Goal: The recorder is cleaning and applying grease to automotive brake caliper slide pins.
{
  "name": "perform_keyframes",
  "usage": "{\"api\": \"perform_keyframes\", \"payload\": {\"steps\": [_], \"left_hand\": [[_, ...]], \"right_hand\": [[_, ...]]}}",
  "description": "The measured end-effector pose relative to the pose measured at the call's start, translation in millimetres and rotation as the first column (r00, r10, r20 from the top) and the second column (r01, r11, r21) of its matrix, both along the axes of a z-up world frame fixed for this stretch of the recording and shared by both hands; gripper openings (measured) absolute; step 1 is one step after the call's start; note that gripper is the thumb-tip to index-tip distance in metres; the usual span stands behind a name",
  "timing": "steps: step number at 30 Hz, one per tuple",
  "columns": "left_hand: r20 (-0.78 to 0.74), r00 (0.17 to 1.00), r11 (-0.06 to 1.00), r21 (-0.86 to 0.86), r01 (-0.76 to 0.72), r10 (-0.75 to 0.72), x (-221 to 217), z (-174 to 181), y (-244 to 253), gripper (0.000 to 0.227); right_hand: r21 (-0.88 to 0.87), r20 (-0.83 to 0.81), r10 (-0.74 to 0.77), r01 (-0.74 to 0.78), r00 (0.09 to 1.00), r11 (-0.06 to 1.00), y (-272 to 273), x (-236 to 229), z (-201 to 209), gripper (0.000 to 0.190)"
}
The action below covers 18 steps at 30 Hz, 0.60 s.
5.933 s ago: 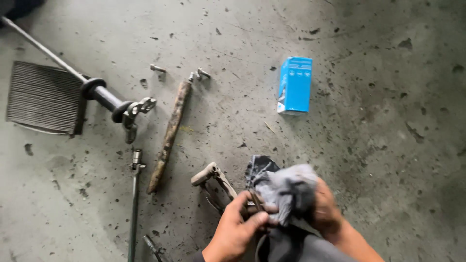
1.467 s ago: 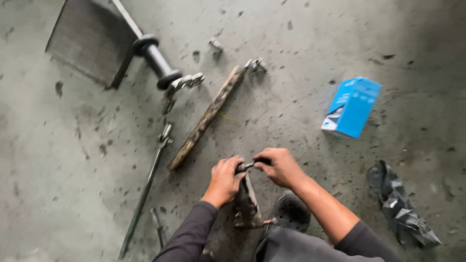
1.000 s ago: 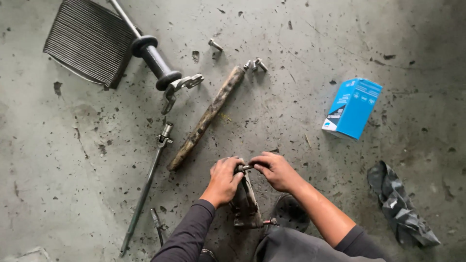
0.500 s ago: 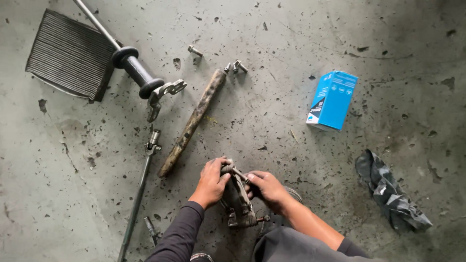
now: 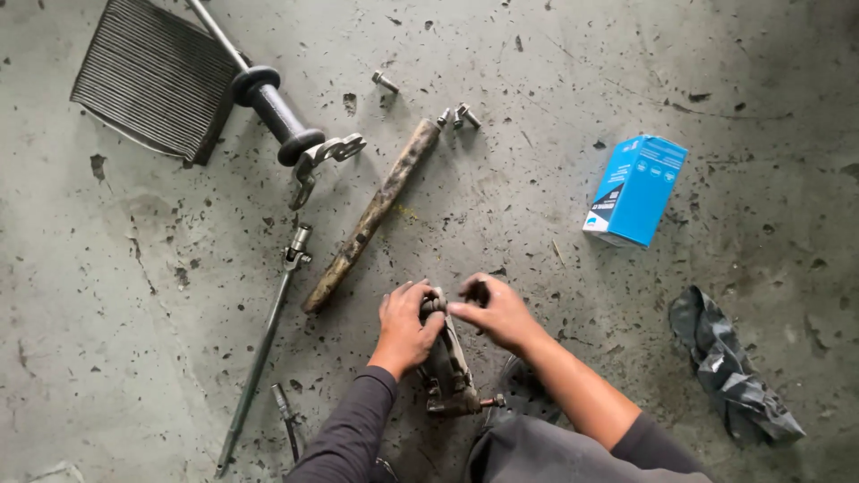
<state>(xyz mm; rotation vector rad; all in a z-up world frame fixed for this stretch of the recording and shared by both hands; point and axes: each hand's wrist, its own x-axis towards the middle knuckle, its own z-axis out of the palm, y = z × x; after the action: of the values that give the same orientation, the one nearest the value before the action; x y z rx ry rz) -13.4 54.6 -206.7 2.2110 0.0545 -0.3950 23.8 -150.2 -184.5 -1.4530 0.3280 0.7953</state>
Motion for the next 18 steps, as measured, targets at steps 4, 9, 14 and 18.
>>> {"api": "perform_keyframes", "payload": {"steps": [4, 9, 14, 18], "left_hand": [[0.009, 1.000, 0.998, 0.066, -0.002, 0.002, 2, 7, -3, 0.049], [-0.002, 0.999, 0.996, -0.071, -0.048, 0.047, 2, 12, 5, 0.058], [-0.009, 0.999, 0.994, -0.098, -0.049, 0.049, 2, 8, 7, 0.045], [0.016, 1.000, 0.996, -0.088, -0.020, 0.022, 2, 11, 8, 0.042]], "right_hand": [[-0.446, 0.177, 0.343, -0.236, 0.922, 0.864, 32, 14, 17, 0.035], [-0.406, 0.110, 0.328, -0.259, 0.938, 0.876, 28, 6, -16, 0.026], [-0.146, 0.085, 0.205, -0.191, 0.975, 0.971, 23, 4, -37, 0.019], [-0.161, 0.115, 0.202, -0.182, 0.973, 0.970, 22, 3, -49, 0.018]]}}
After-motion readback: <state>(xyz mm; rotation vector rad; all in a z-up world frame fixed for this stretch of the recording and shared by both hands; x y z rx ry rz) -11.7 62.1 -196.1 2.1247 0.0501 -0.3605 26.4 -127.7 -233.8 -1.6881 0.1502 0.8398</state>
